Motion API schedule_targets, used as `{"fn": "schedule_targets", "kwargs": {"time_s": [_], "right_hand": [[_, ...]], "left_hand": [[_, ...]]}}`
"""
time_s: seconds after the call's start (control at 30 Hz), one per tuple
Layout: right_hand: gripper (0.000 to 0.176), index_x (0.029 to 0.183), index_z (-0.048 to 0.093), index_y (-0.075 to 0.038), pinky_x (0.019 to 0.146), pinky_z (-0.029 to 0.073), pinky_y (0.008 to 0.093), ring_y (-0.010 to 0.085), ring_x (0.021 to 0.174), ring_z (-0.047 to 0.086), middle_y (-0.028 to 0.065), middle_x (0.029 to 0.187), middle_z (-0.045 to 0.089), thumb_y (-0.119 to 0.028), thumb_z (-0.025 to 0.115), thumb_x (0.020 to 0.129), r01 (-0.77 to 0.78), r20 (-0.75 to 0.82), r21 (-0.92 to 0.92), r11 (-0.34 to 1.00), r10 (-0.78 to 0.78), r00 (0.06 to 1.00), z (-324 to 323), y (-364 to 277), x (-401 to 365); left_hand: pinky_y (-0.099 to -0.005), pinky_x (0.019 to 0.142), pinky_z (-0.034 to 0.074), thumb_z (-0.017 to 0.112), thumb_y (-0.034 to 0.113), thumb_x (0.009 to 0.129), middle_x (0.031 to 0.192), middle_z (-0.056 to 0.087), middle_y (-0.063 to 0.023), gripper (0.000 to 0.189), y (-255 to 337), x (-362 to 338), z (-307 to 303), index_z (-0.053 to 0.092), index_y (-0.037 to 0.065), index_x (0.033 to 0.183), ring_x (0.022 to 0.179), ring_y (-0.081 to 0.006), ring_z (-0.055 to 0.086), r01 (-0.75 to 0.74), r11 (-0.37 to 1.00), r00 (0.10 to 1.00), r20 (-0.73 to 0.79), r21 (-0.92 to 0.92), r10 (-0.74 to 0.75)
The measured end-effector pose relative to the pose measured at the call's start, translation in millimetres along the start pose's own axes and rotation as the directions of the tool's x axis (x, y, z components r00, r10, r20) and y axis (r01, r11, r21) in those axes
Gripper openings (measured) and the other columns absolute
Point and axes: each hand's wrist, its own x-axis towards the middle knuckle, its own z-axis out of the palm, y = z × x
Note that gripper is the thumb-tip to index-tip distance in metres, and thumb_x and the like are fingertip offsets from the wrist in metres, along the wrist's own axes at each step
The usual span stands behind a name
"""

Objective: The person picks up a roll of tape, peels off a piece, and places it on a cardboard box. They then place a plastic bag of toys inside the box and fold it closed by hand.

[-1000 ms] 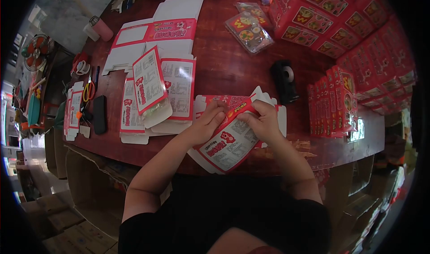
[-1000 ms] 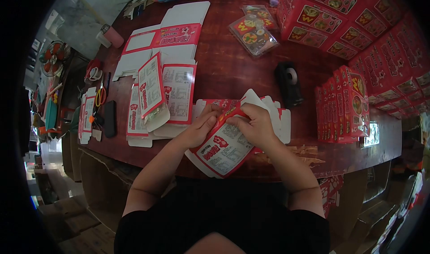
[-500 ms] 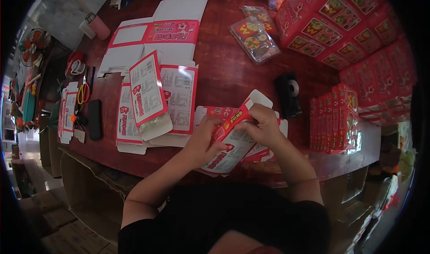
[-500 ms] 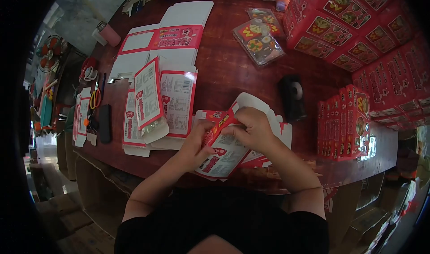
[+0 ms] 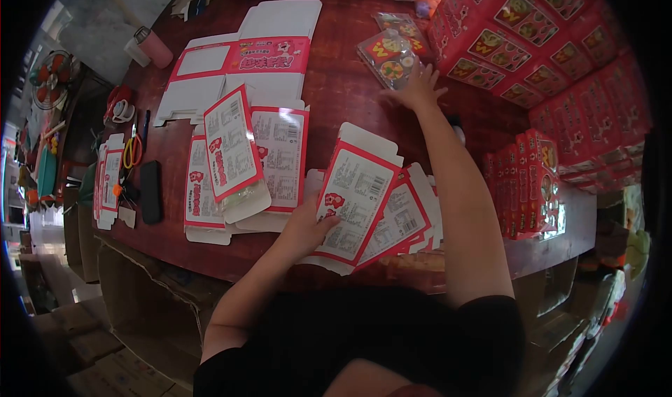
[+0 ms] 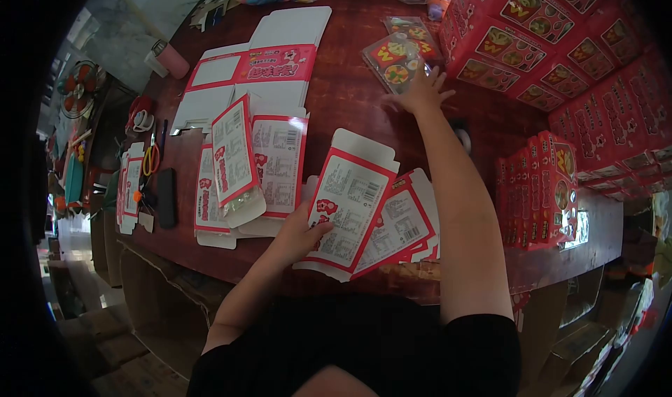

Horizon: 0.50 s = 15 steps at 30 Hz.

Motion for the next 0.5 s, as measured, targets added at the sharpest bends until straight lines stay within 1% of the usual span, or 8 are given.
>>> {"fn": "schedule_targets", "kwargs": {"time_s": [0.07, 0.1, 0.17, 0.2, 0.3, 0.4, 0.43, 0.5], "right_hand": [[0.118, 0.142, 0.015, -0.019, 0.102, 0.025, 0.0598, 0.0376, 0.130, 0.027, 0.0173, 0.138, 0.031, -0.044, 0.084, 0.050, -0.057, 0.299, 0.142, 0.988, 0.012, 0.954, -15, 4, 5], [0.113, 0.141, 0.017, -0.018, 0.101, 0.029, 0.0557, 0.0377, 0.126, 0.030, 0.0169, 0.134, 0.035, -0.036, 0.083, 0.051, -0.032, 0.243, 0.152, 0.988, -0.005, 0.970, -12, 3, 6], [0.110, 0.141, 0.018, -0.018, 0.100, 0.032, 0.0501, 0.0380, 0.120, 0.035, 0.0166, 0.127, 0.039, -0.031, 0.082, 0.051, 0.197, 0.031, 0.223, 0.955, -0.209, 0.978, -7, 8, -2], [0.110, 0.140, 0.020, -0.014, 0.100, 0.033, 0.0447, 0.0378, 0.116, 0.037, 0.0164, 0.123, 0.041, -0.028, 0.081, 0.050, 0.338, -0.094, 0.231, 0.913, -0.324, 0.941, -9, 10, -10], [0.110, 0.140, 0.022, -0.010, 0.102, 0.032, 0.0438, 0.0378, 0.119, 0.035, 0.0171, 0.126, 0.039, -0.023, 0.081, 0.048, 0.578, -0.206, 0.503, 0.642, -0.561, 0.802, -43, 17, -54], [0.109, 0.140, 0.021, -0.002, 0.105, 0.028, 0.0371, 0.0332, 0.120, 0.037, 0.0192, 0.124, 0.039, -0.021, 0.082, 0.052, 0.722, -0.277, 0.496, 0.482, -0.700, 0.658, -80, 28, -114], [0.110, 0.140, 0.021, -0.002, 0.106, 0.026, 0.0393, 0.0341, 0.123, 0.034, 0.0202, 0.128, 0.036, -0.022, 0.083, 0.051, 0.685, -0.184, 0.545, 0.484, -0.728, 0.661, -88, 34, -131], [0.113, 0.140, 0.020, -0.002, 0.108, 0.021, 0.0437, 0.0359, 0.129, 0.028, 0.0221, 0.136, 0.030, -0.025, 0.085, 0.050, 0.600, -0.002, 0.629, 0.494, -0.771, 0.637, -99, 44, -162]], "left_hand": [[-0.0331, 0.083, 0.047, 0.061, 0.007, 0.083, 0.101, 0.062, -0.0149, 0.040, -1, -2, 0, 0.045, -0.003, 0.118, 0.093, -0.0211, 0.061, 0.001, 1.000, 1.000, 0.007, -0.020, -0.001], [-0.0330, 0.084, 0.047, 0.061, 0.007, 0.083, 0.102, 0.062, -0.0149, 0.039, -2, -4, 0, 0.046, -0.003, 0.117, 0.095, -0.0208, 0.061, 0.004, 0.999, 1.000, 0.012, -0.032, -0.003], [-0.0330, 0.086, 0.046, 0.061, 0.007, 0.083, 0.104, 0.061, -0.0149, 0.039, -12, -4, 0, 0.046, -0.003, 0.118, 0.098, -0.0200, 0.059, -0.006, 0.999, 1.000, 0.001, -0.043, 0.006], [-0.0330, 0.086, 0.046, 0.060, 0.007, 0.083, 0.106, 0.061, -0.0148, 0.039, -18, -2, -1, 0.046, -0.003, 0.118, 0.099, -0.0196, 0.059, -0.013, 0.999, 1.000, -0.003, -0.049, 0.013], [-0.0330, 0.087, 0.046, 0.059, 0.006, 0.084, 0.108, 0.061, -0.0136, 0.038, -33, 2, 1, 0.046, -0.003, 0.119, 0.101, -0.0191, 0.058, -0.022, 0.993, 0.999, 0.032, -0.115, 0.026], [-0.0324, 0.087, 0.046, 0.058, 0.005, 0.085, 0.109, 0.060, -0.0127, 0.037, -43, 7, 6, 0.046, -0.002, 0.119, 0.102, -0.0187, 0.057, 0.004, 0.971, 0.994, 0.107, -0.238, 0.022], [-0.0310, 0.086, 0.046, 0.057, 0.004, 0.086, 0.108, 0.060, -0.0123, 0.036, -43, 6, 8, 0.046, -0.002, 0.120, 0.099, -0.0175, 0.057, -0.015, 0.964, 0.992, 0.115, -0.267, 0.047], [-0.0305, 0.086, 0.046, 0.057, 0.005, 0.085, 0.107, 0.060, -0.0118, 0.035, -49, 7, 12, 0.048, -0.001, 0.119, 0.098, -0.0162, 0.057, -0.089, 0.977, 0.992, 0.070, -0.192, 0.104]]}}
